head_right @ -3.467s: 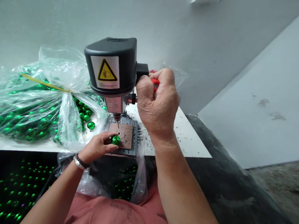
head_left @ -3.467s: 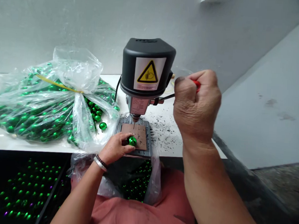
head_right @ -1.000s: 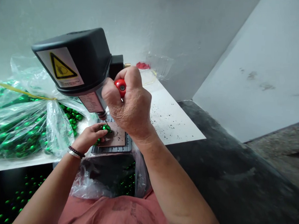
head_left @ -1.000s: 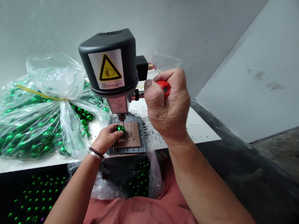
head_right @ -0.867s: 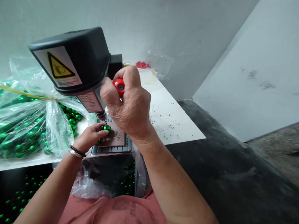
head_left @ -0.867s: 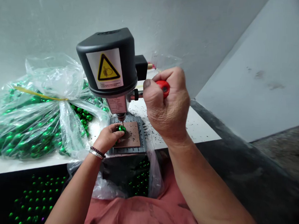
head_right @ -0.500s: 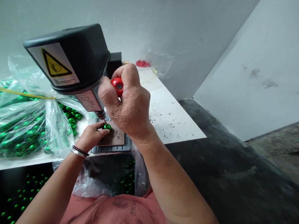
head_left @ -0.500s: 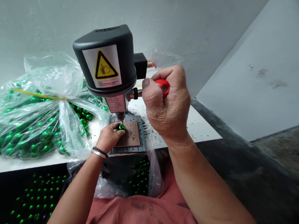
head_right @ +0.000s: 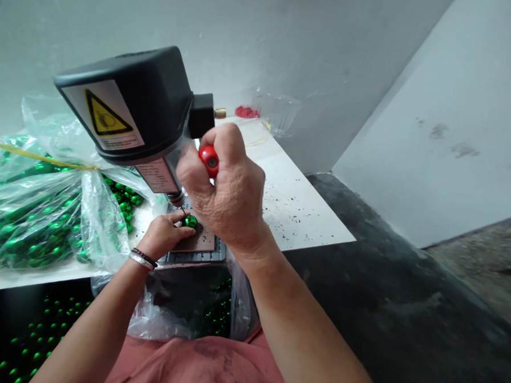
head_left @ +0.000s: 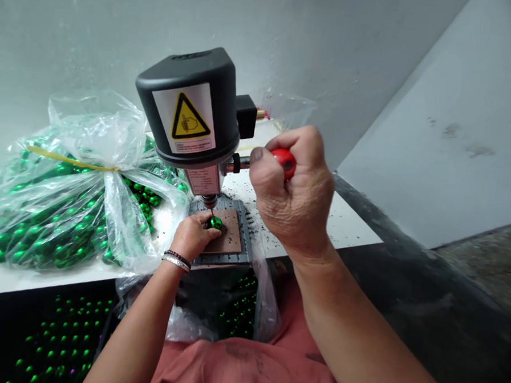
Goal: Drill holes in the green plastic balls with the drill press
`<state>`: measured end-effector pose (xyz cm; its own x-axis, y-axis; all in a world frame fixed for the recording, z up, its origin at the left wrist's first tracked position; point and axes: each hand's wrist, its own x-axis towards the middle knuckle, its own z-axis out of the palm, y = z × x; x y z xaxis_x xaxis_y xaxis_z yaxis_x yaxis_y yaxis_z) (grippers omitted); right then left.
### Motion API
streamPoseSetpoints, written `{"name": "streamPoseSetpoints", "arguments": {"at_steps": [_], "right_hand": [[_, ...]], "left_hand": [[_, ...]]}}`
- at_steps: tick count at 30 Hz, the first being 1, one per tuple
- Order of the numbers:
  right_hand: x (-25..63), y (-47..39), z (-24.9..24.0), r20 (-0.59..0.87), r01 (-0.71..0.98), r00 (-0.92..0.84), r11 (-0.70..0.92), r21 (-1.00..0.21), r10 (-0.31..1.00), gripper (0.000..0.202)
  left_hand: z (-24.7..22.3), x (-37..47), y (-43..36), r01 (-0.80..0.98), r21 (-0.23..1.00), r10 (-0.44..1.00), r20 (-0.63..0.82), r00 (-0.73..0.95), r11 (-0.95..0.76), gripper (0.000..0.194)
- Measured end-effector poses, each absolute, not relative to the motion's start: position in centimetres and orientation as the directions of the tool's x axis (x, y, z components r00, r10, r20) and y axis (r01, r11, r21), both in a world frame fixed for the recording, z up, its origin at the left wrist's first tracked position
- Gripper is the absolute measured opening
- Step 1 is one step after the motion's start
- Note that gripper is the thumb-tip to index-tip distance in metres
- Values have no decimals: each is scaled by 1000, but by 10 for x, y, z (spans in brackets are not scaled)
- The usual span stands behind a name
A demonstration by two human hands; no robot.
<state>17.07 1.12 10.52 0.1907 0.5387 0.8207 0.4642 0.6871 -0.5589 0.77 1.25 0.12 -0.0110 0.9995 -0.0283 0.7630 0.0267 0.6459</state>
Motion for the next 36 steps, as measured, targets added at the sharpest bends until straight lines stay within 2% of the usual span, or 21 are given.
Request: {"name": "streamPoseSetpoints", "arguments": {"at_steps": [5, 11, 17, 25, 36], "right_hand": [[173, 6, 95, 844, 510, 173, 687, -518, 508, 13], [173, 4, 87, 874, 580, 168, 672, -461, 456, 12], [172, 2, 72, 895, 612, 159, 670, -421, 417, 9], [165, 2, 54, 886, 620, 239, 640, -454, 397, 4], [161, 6, 28, 834, 436, 278, 711, -552, 477, 13]], "left_hand": [[-3, 6, 13, 725, 689, 1000, -5, 27, -16, 30], [-2, 7, 14, 733, 680, 1000, -15, 18, -3, 28], [-7, 5, 14, 757, 652, 999, 31, 25, -39, 33], [-6, 6, 12, 774, 632, 999, 19, 25, -32, 37], [-7, 5, 11, 740, 672, 1000, 16, 5, -14, 29]]}}
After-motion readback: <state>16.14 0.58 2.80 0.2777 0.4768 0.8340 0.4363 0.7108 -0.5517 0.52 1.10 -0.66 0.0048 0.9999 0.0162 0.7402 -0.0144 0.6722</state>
